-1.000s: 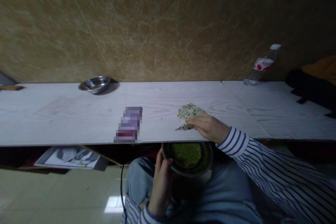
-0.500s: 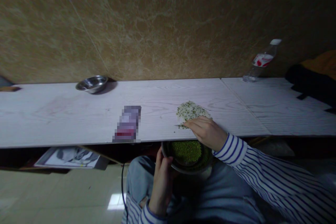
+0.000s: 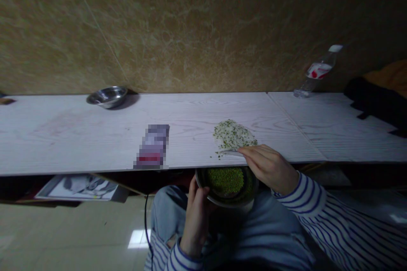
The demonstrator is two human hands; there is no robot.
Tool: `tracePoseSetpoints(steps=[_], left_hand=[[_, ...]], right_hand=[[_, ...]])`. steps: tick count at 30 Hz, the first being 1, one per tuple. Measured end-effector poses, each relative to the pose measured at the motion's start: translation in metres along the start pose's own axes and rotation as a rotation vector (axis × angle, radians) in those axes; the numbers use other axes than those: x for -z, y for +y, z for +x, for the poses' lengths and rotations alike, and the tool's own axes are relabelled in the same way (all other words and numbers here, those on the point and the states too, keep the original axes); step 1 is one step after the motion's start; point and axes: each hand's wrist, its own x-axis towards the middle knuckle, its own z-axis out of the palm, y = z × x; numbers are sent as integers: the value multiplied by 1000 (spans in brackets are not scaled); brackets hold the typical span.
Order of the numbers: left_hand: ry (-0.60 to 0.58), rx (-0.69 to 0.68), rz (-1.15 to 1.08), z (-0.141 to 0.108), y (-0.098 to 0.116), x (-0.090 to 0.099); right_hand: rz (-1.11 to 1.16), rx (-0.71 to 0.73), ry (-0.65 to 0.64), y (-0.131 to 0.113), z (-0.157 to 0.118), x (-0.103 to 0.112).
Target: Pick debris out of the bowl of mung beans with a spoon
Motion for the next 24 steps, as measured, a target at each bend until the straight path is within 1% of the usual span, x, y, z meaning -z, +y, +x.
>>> tracePoseSetpoints(steps=[7,11,17,21,24], left_hand=[[11,-7,9,2,1,1],[12,-10,15,2,2,2],[3,-17,1,1,3,2],[18,-8,5,1,3,2],[7,-13,-6,2,3,3]], right_hand=[[7,11,-23,-8,3,-8],[12,24,-17,-9,4,-8],[-8,5,-20,-7,2,-9],[-6,20,-35,-10,1,-10],[-2,16,-27,-12,2,-10]])
